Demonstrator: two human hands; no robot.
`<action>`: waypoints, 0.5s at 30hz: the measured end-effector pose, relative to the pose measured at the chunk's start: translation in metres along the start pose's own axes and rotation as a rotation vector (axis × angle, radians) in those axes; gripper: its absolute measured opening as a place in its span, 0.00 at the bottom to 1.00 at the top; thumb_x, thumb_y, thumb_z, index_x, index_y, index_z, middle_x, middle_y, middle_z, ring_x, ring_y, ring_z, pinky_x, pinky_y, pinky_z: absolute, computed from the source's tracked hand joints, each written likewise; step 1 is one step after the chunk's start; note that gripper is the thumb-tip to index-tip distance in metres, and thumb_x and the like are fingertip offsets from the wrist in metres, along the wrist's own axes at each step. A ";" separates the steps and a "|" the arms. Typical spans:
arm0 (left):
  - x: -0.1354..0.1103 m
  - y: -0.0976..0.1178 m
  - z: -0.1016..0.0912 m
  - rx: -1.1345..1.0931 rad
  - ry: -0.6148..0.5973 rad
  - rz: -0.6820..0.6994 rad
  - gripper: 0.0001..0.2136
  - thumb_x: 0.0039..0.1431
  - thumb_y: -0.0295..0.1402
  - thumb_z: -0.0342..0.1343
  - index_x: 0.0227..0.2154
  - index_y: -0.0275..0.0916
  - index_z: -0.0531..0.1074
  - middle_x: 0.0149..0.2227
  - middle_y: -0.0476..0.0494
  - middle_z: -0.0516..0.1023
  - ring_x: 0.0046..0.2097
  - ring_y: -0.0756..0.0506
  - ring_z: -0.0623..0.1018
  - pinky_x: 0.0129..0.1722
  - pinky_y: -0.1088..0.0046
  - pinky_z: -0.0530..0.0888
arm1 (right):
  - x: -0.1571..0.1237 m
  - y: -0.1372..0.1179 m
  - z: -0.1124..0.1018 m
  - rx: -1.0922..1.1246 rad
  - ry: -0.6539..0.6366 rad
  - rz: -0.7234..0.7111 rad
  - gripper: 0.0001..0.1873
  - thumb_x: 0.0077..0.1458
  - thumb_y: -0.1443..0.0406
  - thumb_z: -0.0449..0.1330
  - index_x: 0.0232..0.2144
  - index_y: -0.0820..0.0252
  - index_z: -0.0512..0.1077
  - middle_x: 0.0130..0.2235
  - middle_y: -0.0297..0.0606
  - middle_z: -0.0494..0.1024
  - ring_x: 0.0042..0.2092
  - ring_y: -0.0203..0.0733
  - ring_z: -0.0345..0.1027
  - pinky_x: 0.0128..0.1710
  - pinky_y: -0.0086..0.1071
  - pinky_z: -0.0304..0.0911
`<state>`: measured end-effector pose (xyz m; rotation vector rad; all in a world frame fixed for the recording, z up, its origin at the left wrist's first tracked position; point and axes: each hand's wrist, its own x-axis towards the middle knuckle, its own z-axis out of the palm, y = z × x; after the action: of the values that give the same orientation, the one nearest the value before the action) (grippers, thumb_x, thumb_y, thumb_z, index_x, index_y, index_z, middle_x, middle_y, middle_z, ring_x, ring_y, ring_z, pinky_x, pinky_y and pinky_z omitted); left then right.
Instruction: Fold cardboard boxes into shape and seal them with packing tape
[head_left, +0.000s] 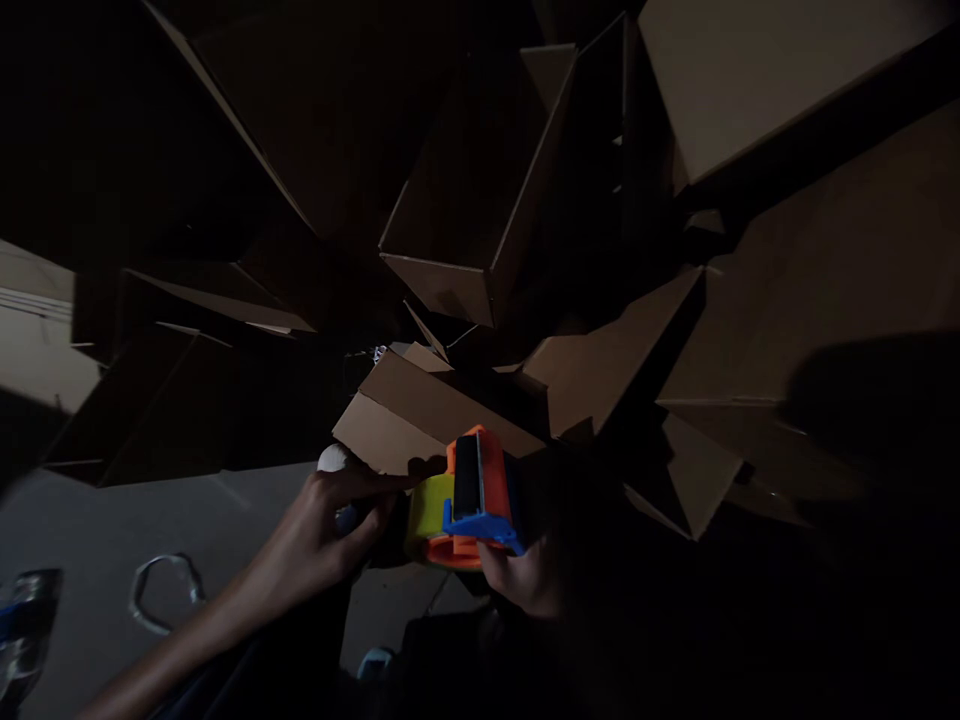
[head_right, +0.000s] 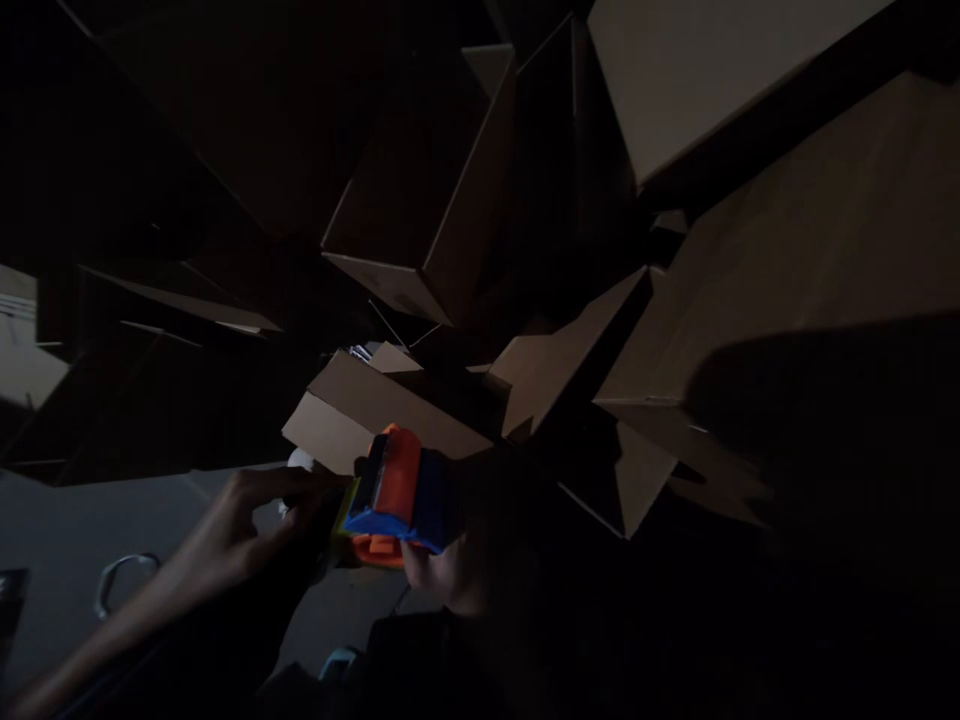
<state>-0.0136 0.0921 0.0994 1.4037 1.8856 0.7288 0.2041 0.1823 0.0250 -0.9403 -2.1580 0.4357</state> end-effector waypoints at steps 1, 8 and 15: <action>0.000 0.000 0.000 -0.011 0.000 -0.004 0.16 0.63 0.31 0.52 0.49 0.43 0.82 0.33 0.44 0.85 0.30 0.48 0.80 0.29 0.78 0.74 | -0.002 0.001 0.001 -0.001 0.007 -0.008 0.16 0.60 0.54 0.59 0.34 0.58 0.80 0.35 0.47 0.82 0.46 0.52 0.79 0.41 0.32 0.77; 0.008 -0.006 0.006 -0.113 0.018 -0.104 0.13 0.63 0.38 0.55 0.38 0.40 0.85 0.35 0.43 0.86 0.32 0.47 0.82 0.29 0.77 0.75 | 0.001 0.004 -0.002 0.035 -0.074 -0.082 0.16 0.60 0.56 0.58 0.29 0.58 0.80 0.35 0.47 0.82 0.47 0.52 0.79 0.46 0.35 0.77; 0.015 -0.009 0.009 -0.111 0.053 -0.043 0.09 0.59 0.35 0.59 0.34 0.39 0.83 0.29 0.46 0.84 0.27 0.50 0.79 0.27 0.79 0.73 | 0.008 -0.001 -0.005 0.081 -0.085 -0.033 0.18 0.61 0.57 0.56 0.23 0.57 0.78 0.30 0.44 0.82 0.37 0.48 0.80 0.38 0.30 0.77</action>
<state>-0.0152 0.1050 0.0843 1.2830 1.8796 0.8437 0.2039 0.1875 0.0324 -0.8547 -2.2114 0.5516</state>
